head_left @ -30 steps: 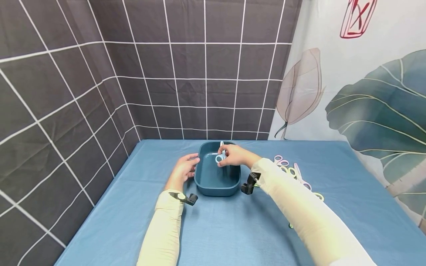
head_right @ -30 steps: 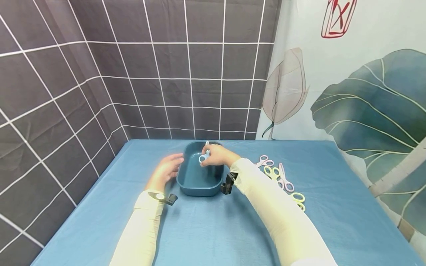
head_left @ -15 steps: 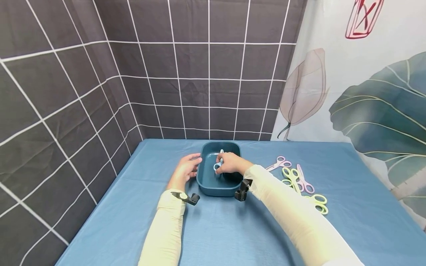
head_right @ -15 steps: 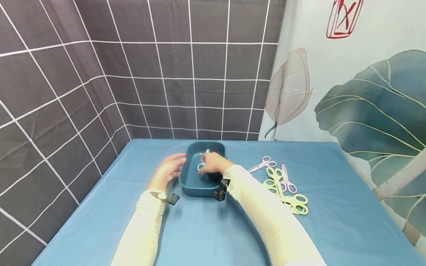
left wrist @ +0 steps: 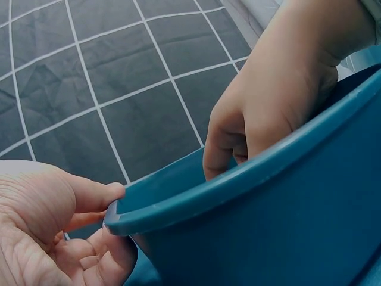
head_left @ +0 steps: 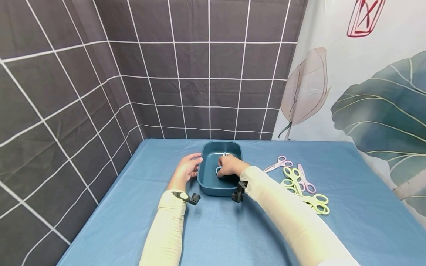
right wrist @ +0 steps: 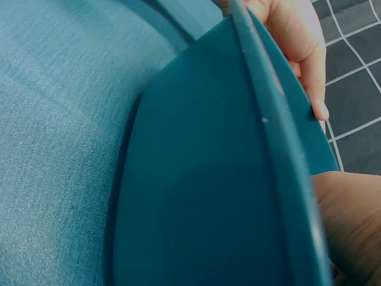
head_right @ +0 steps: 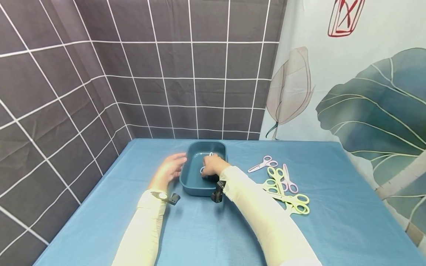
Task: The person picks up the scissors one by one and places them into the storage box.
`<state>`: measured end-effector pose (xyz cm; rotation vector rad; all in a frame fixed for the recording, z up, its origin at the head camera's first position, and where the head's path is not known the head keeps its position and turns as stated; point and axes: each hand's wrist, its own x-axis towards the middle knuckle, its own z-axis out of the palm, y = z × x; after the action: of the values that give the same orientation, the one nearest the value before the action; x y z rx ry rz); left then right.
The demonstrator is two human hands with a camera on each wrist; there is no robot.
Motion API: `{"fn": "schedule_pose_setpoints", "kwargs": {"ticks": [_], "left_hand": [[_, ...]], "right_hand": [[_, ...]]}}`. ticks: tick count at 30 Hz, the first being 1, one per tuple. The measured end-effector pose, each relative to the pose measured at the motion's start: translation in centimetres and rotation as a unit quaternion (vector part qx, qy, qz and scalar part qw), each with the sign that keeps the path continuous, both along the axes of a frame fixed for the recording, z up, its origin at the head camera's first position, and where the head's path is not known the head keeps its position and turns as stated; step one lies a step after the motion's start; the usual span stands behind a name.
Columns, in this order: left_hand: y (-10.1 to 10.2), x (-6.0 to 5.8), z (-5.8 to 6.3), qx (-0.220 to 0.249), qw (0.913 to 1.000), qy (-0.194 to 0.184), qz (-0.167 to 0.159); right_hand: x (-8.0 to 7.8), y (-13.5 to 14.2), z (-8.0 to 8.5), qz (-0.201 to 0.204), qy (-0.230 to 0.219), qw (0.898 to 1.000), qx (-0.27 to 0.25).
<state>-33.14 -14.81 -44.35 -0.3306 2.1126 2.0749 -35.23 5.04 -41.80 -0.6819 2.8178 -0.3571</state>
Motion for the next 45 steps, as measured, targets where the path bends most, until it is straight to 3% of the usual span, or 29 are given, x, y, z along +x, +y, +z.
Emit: {"fn": "schedule_pose_setpoints", "kwargs": {"ticks": [9, 17, 24, 33, 45], "left_hand": [[0.0, -0.1, -0.2, 0.000, 1.0000, -0.001, 0.001], [0.0, 0.0, -0.2, 0.004, 1.0000, 0.001, 0.001], [0.1, 0.0, -0.3, 0.006, 1.0000, 0.007, 0.002], [0.0, -0.2, -0.5, 0.003, 1.0000, 0.002, 0.004], [-0.1, -0.2, -0.4, 0.006, 1.0000, -0.003, 0.000]], "right_hand": [[0.4, -0.3, -0.2, -0.021, -0.002, 0.999, 0.036], [0.6, -0.4, 0.4, -0.040, -0.018, 0.999, 0.028], [0.7, -0.4, 1.7, -0.052, -0.035, 0.998, -0.016], [0.4, 1.1, 4.0, -0.027, 0.026, 0.998, -0.060], [-0.7, 5.9, 5.9, -0.025, 0.085, 0.987, -0.137]]}}
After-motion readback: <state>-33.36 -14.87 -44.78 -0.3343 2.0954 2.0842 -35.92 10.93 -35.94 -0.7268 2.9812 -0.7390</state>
